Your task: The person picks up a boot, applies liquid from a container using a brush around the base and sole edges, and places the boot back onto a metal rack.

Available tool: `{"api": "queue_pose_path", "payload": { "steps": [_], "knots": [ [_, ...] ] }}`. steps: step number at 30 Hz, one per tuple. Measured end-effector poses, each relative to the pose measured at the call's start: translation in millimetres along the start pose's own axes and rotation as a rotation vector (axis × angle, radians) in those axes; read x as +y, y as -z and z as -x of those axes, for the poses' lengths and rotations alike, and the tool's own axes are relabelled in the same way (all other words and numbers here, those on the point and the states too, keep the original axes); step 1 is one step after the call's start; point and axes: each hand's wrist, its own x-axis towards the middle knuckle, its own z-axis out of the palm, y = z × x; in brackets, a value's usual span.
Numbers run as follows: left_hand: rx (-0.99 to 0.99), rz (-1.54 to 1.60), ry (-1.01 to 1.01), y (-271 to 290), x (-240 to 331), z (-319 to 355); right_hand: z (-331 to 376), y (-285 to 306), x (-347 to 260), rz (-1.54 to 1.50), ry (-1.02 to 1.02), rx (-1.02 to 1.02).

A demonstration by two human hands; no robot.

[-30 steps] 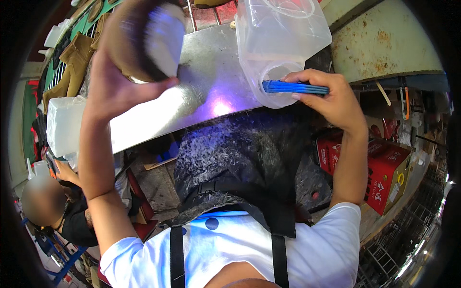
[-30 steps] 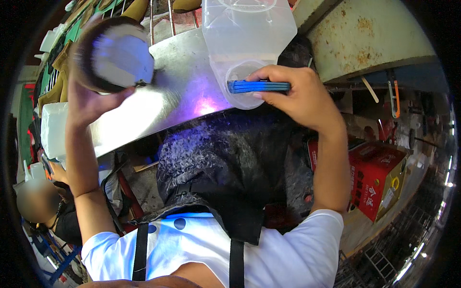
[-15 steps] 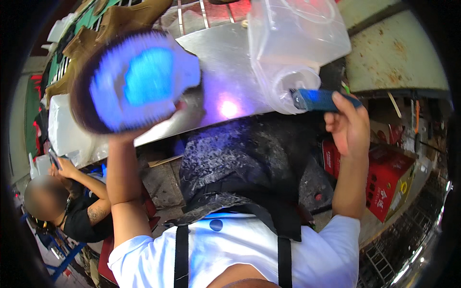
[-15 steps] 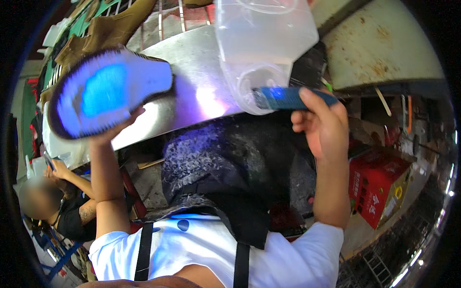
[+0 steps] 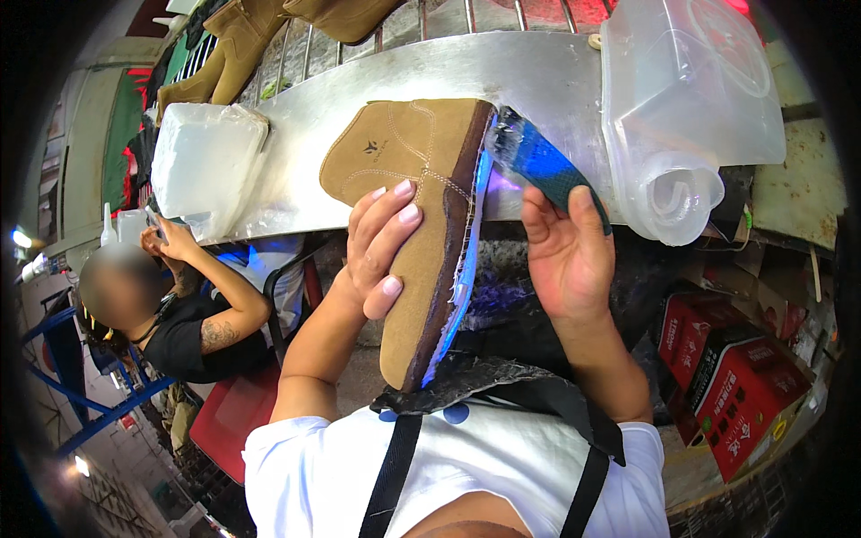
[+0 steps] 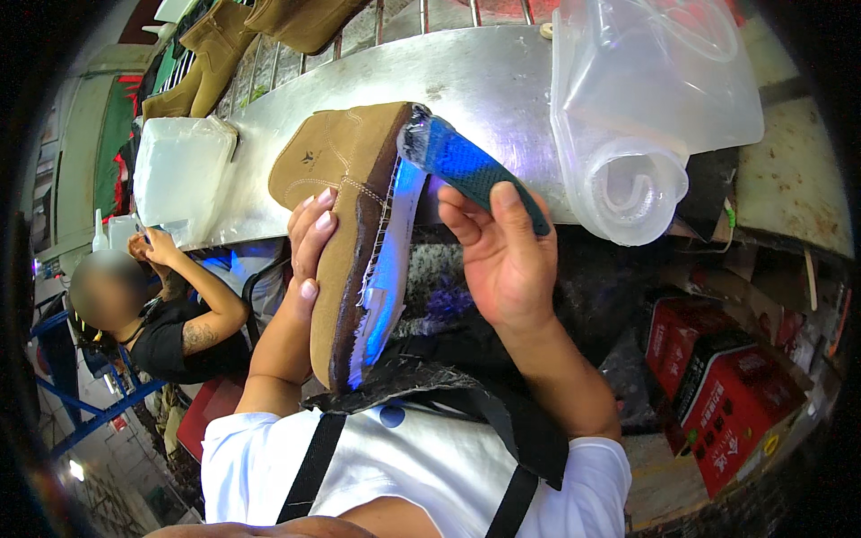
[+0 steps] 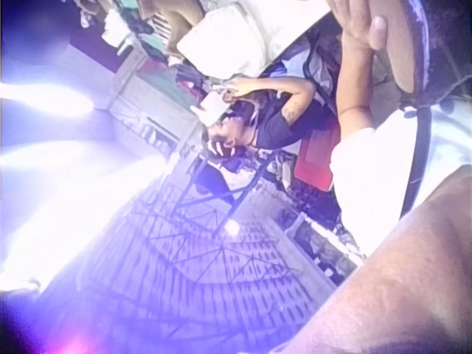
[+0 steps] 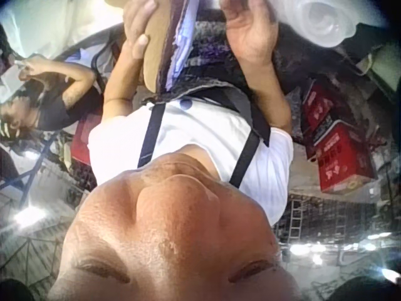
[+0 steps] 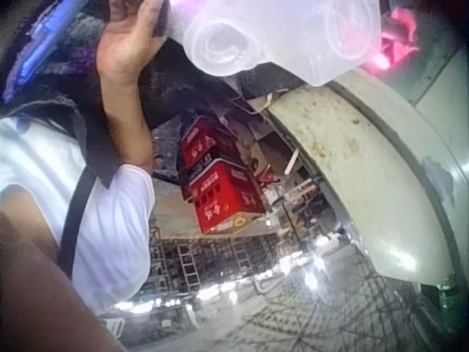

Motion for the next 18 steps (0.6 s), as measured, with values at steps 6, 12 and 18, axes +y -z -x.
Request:
{"api": "queue_pose_path", "payload": {
  "steps": [6,12,18],
  "knots": [
    [-0.004,0.033,-0.009,2.5,-4.6,2.8,45.2,2.8,-17.0,0.682,0.056,-0.283],
    [0.01,0.057,-0.019,4.5,-10.4,10.1,31.6,-12.7,-52.5,0.639,0.011,-0.657],
    [0.046,0.082,-0.069,0.1,-16.0,9.6,-5.3,-4.0,-30.4,0.838,0.197,-0.201]
  ]
}}
